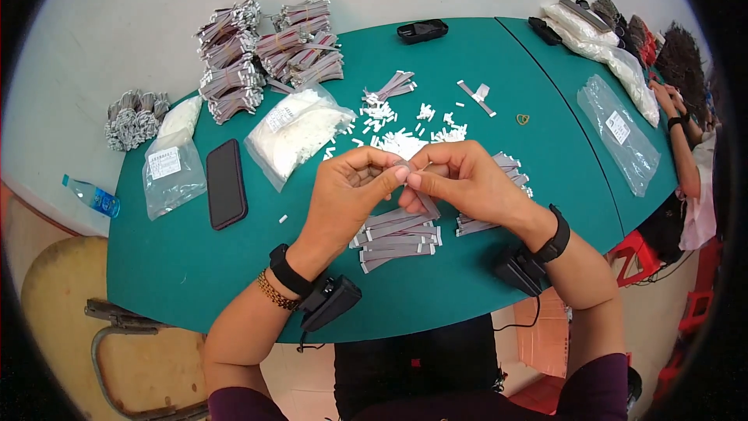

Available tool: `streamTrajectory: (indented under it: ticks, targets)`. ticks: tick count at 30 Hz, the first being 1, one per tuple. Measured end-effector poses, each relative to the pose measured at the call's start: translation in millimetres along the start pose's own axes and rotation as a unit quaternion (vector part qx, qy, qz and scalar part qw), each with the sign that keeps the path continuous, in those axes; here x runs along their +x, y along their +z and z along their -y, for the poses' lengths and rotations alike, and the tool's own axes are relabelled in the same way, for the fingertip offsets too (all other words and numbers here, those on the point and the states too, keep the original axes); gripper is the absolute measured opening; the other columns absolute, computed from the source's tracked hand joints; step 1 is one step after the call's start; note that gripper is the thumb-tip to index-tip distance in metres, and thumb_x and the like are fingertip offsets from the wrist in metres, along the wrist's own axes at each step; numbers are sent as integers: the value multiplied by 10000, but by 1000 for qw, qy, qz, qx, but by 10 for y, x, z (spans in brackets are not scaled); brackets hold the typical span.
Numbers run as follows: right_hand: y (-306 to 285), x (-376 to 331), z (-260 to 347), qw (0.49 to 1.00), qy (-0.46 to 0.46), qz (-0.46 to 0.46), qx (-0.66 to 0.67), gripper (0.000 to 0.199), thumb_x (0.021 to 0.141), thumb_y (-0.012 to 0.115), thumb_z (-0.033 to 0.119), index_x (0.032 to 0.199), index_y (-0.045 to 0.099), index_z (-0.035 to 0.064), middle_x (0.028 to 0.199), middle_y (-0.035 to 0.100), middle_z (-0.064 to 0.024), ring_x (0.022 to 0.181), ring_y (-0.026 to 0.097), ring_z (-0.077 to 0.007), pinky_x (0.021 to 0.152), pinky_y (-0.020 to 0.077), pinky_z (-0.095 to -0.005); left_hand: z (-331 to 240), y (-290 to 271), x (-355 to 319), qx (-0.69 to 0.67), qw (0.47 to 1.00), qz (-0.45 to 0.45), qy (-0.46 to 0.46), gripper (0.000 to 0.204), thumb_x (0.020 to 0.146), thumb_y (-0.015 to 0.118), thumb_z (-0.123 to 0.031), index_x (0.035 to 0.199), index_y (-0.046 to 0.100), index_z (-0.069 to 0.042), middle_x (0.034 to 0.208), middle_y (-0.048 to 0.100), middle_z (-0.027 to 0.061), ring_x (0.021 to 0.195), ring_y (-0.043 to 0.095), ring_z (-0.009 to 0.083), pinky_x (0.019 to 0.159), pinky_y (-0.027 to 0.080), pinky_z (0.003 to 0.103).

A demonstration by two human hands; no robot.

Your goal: The person picks up a ribbon cable and a white connector by hand, fits the connector onto the end of the cable, and places the assembled unit onto a stack.

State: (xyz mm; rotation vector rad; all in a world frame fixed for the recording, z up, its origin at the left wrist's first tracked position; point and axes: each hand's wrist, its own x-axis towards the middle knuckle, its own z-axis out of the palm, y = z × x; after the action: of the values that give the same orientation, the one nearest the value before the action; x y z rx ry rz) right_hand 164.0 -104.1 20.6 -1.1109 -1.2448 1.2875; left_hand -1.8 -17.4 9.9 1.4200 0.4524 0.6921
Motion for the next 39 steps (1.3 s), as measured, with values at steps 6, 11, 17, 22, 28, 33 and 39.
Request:
streamTrajectory:
  ticks: [6, 11, 17, 22, 28, 33, 39]
  targets:
    - [18, 9, -38, 1000, -4, -14, 24, 157, 907, 521, 100, 915, 617, -24, 785, 661, -92, 688, 643, -123, 576, 489, -211, -2, 20, -6, 8, 1000, -24, 11, 164, 818, 653, -107, 923, 632, 17, 834, 624, 44, 689, 533, 76, 628, 434, 195]
    - [32, 9, -58, 999, -13, -28, 29, 161, 907, 520, 99, 908, 619, -27, 782, 660, -92, 682, 643, -124, 586, 498, -214, 27, 32, -13, 17, 999, -31, 36, 176, 819, 652, -109, 933, 642, 25, 845, 631, 50, 691, 535, 80, 629, 434, 197]
    - [35, 6, -50, 999, -18, -41, 29, 159, 905, 520, 91, 910, 621, -32, 778, 658, -92, 679, 642, -126, 598, 505, -215, 10, 28, -17, 28, 999, -39, 19, 182, 821, 650, -106, 942, 649, 30, 856, 638, 61, 699, 536, 85, 636, 431, 200]
    - [57, 1, -51, 999, -25, -39, 17, 154, 902, 520, 79, 898, 622, -37, 777, 657, -86, 681, 639, -122, 621, 513, -219, -23, 41, -19, 11, 999, -35, 18, 183, 822, 647, -104, 946, 652, 30, 861, 640, 67, 716, 533, 89, 650, 429, 208]
    - [60, 0, -82, 999, -19, -33, 19, 153, 900, 524, 77, 896, 620, -42, 779, 657, -84, 688, 638, -118, 638, 519, -223, -37, 25, -21, 21, 999, -30, 25, 172, 824, 642, -99, 942, 651, 25, 871, 640, 72, 713, 528, 90, 650, 428, 211]
    - [86, -6, -50, 999, -21, -37, 34, 152, 899, 531, 89, 897, 624, -31, 760, 652, -75, 656, 624, -100, 588, 497, -204, 3, 18, -13, 15, 999, -30, 34, 164, 828, 637, -101, 936, 647, 22, 879, 640, 73, 708, 525, 89, 649, 425, 210]
    - [95, -15, -30, 998, -24, -56, 2, 156, 896, 552, 125, 890, 634, -8, 720, 634, -47, 600, 588, -68, 513, 432, -172, 9, 39, -10, -3, 999, -33, 27, 155, 833, 632, -107, 923, 644, 19, 872, 642, 66, 708, 523, 86, 649, 422, 209]
